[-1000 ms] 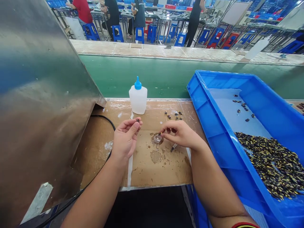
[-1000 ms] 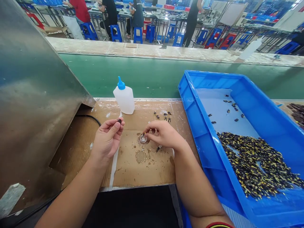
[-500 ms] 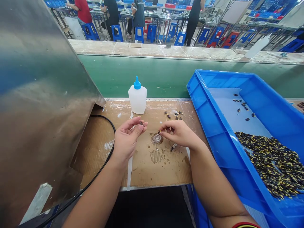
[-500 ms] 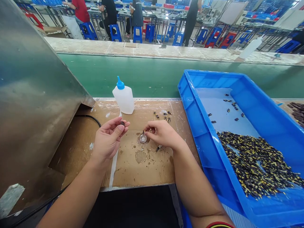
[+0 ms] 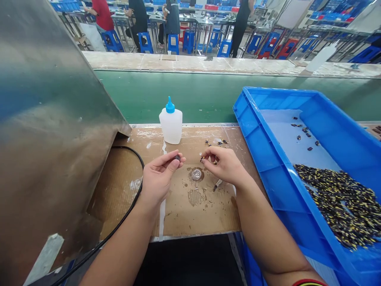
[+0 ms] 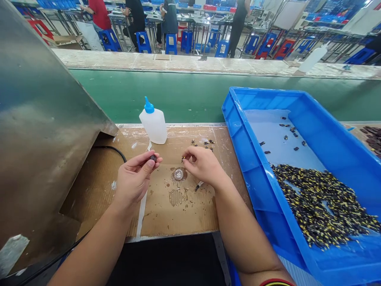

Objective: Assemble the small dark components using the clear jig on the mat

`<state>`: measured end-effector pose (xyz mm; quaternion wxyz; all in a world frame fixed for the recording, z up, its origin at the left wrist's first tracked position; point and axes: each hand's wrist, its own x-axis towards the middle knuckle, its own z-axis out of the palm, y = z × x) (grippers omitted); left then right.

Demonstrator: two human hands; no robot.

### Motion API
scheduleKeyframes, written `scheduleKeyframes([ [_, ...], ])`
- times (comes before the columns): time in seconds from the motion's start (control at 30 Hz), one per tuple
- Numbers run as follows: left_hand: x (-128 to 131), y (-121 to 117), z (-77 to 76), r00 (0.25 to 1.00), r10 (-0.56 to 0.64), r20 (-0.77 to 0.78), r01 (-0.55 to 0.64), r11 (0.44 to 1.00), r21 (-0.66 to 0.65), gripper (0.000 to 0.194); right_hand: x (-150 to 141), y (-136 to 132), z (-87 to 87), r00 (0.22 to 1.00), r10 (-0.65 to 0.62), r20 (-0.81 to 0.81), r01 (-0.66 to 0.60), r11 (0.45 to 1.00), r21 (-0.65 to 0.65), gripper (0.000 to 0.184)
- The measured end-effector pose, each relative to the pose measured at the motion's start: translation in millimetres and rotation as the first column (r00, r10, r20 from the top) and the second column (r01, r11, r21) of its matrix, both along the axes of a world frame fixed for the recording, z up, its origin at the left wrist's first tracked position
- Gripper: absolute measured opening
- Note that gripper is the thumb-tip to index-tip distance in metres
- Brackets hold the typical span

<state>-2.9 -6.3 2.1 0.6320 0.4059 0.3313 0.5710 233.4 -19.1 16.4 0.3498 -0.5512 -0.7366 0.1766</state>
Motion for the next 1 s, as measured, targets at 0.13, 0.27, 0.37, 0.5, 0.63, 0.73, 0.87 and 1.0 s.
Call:
scheduleKeyframes([
  [0.13,-0.1,-2.6,5.8,0.998,-0.036,0.051,0.036,0.999,0.014,0.027,-9.1,-6.7,7.5,0.951,0.004,-0.308,0.01,0.999,0.043,0.01],
  [0.27,-1.3,-4.6,11.5,0.991,-0.087,0.104,0.087,0.996,-0.005,0.021,-22.5,-16.1,13.5,0.793,0.105,-0.6,-0.094,0.994,0.051,0.007],
  [0.37,0.0,-6.0,13.8,0.987,-0.112,0.118,0.114,0.993,-0.011,0.021,-32.6,-23.0,14.8,0.683,0.145,-0.716,-0.154,0.987,0.053,0.011],
  [0.5,2.3,-8.2,15.4,0.99,-0.103,0.092,0.1,0.994,0.036,0.02,-43.2,-28.6,14.9,0.647,0.162,-0.745,-0.163,0.984,0.073,0.009],
  [0.63,0.7,-9.7,13.7,0.993,-0.103,0.057,0.097,0.99,0.1,0.018,-47.3,-28.8,13.5,0.649,0.165,-0.743,-0.153,0.985,0.085,0.006],
  [0.73,-1.6,-10.6,10.8,0.993,-0.112,0.033,0.107,0.986,0.129,0.02,-46.3,-28.2,13.2,0.646,0.204,-0.736,-0.186,0.977,0.108,0.015],
  [0.87,-3.0,-12.2,8.6,0.995,-0.103,-0.009,0.103,0.979,0.176,0.019,-43.7,-27.5,14.6,0.757,0.273,-0.594,-0.176,0.96,0.216,0.022],
  [1.0,-3.7,-13.7,7.8,0.996,-0.084,-0.039,0.091,0.972,0.216,0.019,-44.6,-26.5,15.6,0.848,0.279,-0.451,-0.114,0.926,0.36,0.025],
])
